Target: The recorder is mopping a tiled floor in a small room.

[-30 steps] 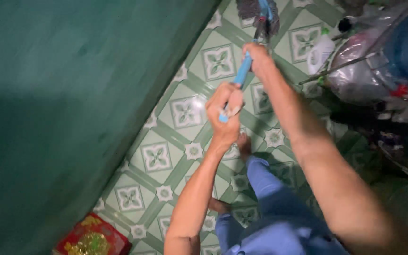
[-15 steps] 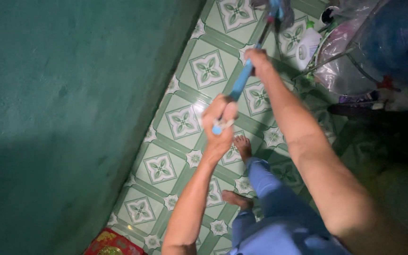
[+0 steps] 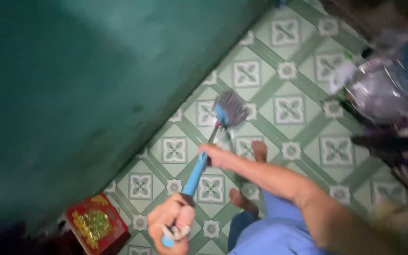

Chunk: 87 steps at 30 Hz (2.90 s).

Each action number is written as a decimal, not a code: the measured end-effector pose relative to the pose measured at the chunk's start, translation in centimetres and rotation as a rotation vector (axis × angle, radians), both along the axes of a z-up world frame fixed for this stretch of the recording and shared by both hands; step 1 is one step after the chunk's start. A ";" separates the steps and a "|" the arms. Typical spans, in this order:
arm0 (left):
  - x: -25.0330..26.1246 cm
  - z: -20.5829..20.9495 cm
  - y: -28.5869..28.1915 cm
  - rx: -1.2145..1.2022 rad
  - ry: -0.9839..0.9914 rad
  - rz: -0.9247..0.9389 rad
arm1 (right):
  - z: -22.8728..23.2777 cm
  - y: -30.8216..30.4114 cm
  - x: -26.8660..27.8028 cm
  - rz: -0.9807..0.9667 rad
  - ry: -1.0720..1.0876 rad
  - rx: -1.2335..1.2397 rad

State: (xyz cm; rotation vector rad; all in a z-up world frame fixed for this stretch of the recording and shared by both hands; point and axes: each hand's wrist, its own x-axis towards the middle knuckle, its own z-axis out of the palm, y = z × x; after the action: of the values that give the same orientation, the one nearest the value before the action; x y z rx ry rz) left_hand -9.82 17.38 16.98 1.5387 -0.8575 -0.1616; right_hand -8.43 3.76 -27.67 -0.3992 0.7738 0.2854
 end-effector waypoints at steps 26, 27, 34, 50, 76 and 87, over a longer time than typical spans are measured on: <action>-17.1 -5.8 -13.2 -0.366 -0.135 -0.233 | 8.1 -21.6 -19.6 0.677 -1.346 -0.979; -17.9 -7.8 -14.9 -0.321 -0.093 -0.161 | 5.8 -23.6 -19.2 0.440 -0.526 -0.624; -18.9 -18.4 -21.3 -0.156 0.107 0.068 | -2.3 -33.5 -18.3 0.020 0.285 -0.681; -32.7 -7.3 18.6 0.111 0.201 0.351 | 2.7 9.0 -28.3 0.427 0.248 -0.451; -48.0 -6.3 23.3 -0.539 0.442 0.485 | 1.3 17.1 -41.3 0.436 -0.053 -0.440; -50.3 -16.4 -1.2 -0.136 0.335 0.218 | -3.0 -13.7 -45.4 0.184 0.284 -0.730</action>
State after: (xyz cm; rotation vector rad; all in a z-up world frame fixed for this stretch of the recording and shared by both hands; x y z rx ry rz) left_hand -60.17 16.13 0.61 1.4157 -0.4250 -0.1912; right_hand -53.82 -9.92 -30.68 -1.1402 1.1148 0.2258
